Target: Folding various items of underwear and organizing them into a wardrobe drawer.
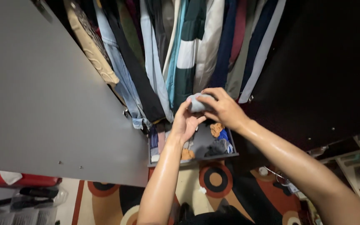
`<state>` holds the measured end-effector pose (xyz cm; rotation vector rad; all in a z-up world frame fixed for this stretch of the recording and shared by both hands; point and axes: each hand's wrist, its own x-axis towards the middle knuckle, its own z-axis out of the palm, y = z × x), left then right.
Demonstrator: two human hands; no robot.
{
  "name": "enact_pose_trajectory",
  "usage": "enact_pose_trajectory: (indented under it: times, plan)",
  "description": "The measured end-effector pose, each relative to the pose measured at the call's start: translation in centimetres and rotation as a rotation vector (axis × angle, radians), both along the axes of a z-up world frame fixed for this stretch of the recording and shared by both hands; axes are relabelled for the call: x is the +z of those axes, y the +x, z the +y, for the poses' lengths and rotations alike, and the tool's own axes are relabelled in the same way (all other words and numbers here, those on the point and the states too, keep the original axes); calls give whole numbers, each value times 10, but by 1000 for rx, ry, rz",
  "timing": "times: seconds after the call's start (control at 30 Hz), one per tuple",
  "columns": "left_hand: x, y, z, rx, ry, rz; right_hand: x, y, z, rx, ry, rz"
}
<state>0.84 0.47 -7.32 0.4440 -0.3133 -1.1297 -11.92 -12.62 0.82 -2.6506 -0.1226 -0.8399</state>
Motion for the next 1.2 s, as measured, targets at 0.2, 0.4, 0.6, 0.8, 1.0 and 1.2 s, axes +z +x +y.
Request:
enact_pose_trajectory:
  times: [0.2, 0.4, 0.6, 0.8, 1.0, 1.2]
  plan:
    - [-70, -6, 16, 162, 257, -106, -73, 10, 17, 24, 502, 260]
    - [-190, -48, 41, 238, 691, 106, -271, -8, 45, -31, 1226, 402]
    - [-343, -121, 90, 126, 1018, 147, -394, -69, 104, -334, 1812, 663]
    - [-405, -149, 120, -182, 1308, 290, -488, -93, 123, -560, 1931, 700]
    - [-536, -147, 134, -96, 1164, 251, -730, -48, 26, -727, 1026, 520]
    - [-601, -108, 151, -44, 1082, 234, -714, 82, -83, -705, 937, 588]
